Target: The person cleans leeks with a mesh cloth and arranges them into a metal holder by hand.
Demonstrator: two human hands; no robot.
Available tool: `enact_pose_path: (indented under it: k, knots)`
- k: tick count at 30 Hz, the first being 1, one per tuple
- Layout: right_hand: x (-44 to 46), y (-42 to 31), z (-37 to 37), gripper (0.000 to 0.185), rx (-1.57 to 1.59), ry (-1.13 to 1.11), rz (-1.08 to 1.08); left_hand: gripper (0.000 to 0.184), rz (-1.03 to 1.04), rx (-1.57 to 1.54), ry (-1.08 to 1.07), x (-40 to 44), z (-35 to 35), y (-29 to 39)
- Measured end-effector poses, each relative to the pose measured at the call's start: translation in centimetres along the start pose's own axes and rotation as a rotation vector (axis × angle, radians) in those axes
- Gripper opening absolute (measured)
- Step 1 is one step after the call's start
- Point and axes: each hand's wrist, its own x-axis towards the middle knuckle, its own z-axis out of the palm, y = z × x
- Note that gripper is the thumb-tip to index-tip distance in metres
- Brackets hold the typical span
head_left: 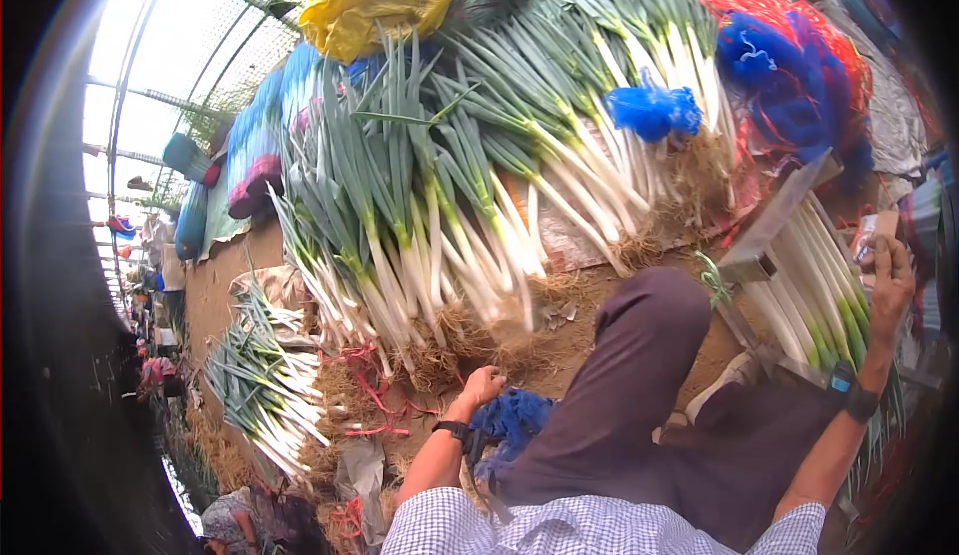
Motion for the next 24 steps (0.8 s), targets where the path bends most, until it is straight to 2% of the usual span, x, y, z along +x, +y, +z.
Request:
enact_pose_path:
  k: [2, 3, 6, 9, 10, 12, 14, 15, 18, 21, 24]
  knots:
    - [0.0, 1.5, 0.1, 0.021, 0.007, -0.004, 0.039, 0.046, 0.037, -0.030, 0.024, 1.6, -1.3, 1.0]
    - [-0.3, 0.8, 0.1, 0.022, -0.027, -0.019, 0.047, 0.043, 0.132, 0.050, 0.043, 2.4, -2.1, 1.9]
    - [-0.8, 2.1, -0.8, 0.023, -0.022, -0.015, 0.145, 0.041, 0.250, -0.033, 0.170, 4.9, -3.7, 4.8]
    - [-1.3, 4.3, -1.3, 0.022, -0.009, 0.007, 0.114, 0.041, 0.223, -0.047, 0.208, 7.8, -5.9, 10.0]
    - [-1.4, 4.4, -1.5, 0.022, -0.028, 0.008, 0.110, 0.042, 0.204, -0.151, 0.315, 9.8, -5.5, 11.1]
    - [-1.8, 3.7, -1.5, 0.023, -0.040, -0.037, 0.152, 0.046, -0.028, -0.227, 0.475, 12.3, -5.4, 13.9]
    - [-2.1, 1.8, -0.7, 0.021, -0.021, -0.025, 0.138, 0.054, -0.046, -0.168, 0.436, 15.8, -5.4, 14.2]
    - [-2.2, 1.3, -0.7, 0.021, -0.056, -0.050, 0.136, 0.055, -0.153, -0.200, 0.501, 16.3, -5.1, 15.1]
    - [-2.2, 0.3, -0.4, 0.017, -0.138, -0.106, 0.116, 0.040, -0.157, -0.320, 0.376, 15.6, -7.0, 16.3]
    - [-2.3, -2.4, 0.9, 0.014, -0.186, -0.128, 0.047, 0.036, -0.256, -0.401, 0.277, 16.5, -7.4, 14.5]
    - [-2.6, -2.5, 0.9, 0.014, -0.199, -0.175, 0.059, 0.034, -0.250, -0.416, 0.353, 17.0, -6.5, 13.5]
